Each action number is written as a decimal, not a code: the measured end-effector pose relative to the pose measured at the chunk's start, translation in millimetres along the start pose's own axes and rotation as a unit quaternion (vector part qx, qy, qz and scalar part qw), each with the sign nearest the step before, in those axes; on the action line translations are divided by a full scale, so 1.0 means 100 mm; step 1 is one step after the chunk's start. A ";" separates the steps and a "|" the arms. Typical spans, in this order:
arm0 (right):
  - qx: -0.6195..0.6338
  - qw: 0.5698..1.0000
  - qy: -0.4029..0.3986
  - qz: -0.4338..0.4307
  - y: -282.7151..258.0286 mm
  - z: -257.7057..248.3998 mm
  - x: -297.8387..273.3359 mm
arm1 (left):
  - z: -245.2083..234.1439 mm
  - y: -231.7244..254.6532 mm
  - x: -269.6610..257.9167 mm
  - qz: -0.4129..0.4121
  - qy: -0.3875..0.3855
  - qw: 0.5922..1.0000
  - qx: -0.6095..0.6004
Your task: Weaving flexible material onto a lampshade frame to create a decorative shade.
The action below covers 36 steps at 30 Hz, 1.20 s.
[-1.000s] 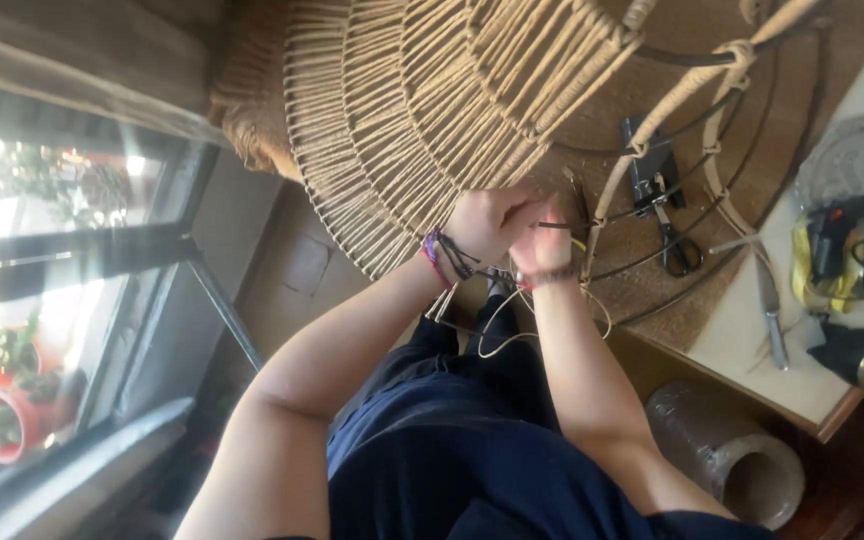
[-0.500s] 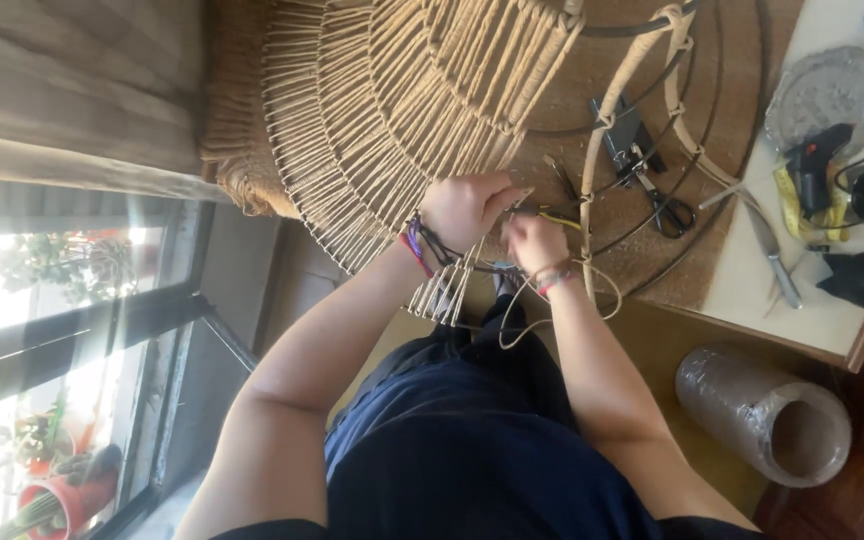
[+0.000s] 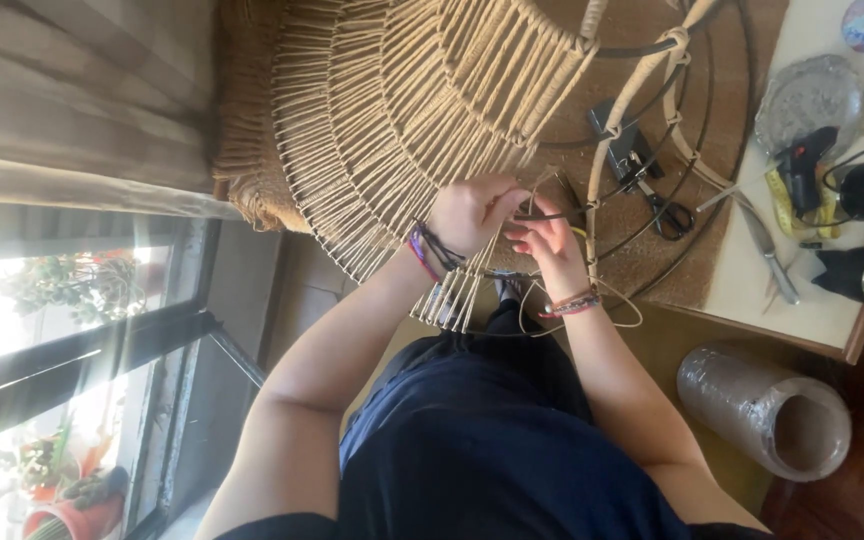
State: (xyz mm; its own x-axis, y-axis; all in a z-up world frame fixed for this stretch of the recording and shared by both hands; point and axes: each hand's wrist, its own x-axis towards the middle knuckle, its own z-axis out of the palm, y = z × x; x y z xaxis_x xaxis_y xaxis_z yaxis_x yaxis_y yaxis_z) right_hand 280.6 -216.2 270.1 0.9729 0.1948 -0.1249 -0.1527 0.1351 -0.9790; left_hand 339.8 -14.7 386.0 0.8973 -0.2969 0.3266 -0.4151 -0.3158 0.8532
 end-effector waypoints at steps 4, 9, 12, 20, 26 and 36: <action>-0.007 0.988 0.136 0.071 -0.06 -0.10 0.02 | 0.16 0.29 -0.39 -0.066 0.011 0.998 0.013; -0.029 0.980 0.179 0.085 -0.08 -0.16 0.03 | 0.50 0.10 -1.18 -0.165 -0.005 0.984 -0.067; -0.144 0.964 0.156 0.162 -0.40 -0.33 0.01 | 0.74 -0.17 -1.15 -0.204 0.001 0.976 -0.072; -0.629 0.747 -0.010 -0.217 -1.68 -1.35 0.38 | 1.11 -0.66 -1.20 -0.115 0.033 0.993 -0.013; -0.608 0.735 -0.286 -0.090 -1.39 -1.60 0.92 | 0.96 -0.48 -1.07 -0.046 0.064 0.997 -0.022; -0.594 0.764 -0.215 -0.132 -1.76 -1.51 0.59 | 0.87 -0.34 -1.07 -0.035 0.093 0.993 -0.060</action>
State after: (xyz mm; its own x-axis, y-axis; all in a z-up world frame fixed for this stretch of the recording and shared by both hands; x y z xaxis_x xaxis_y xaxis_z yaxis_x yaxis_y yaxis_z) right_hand 390.9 -375.4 411.0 0.7569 0.6482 -0.0837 0.5527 -0.7032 -0.4473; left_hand 244.9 -50.0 286.5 0.9402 -0.1032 0.3246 -0.3398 -0.2170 0.9151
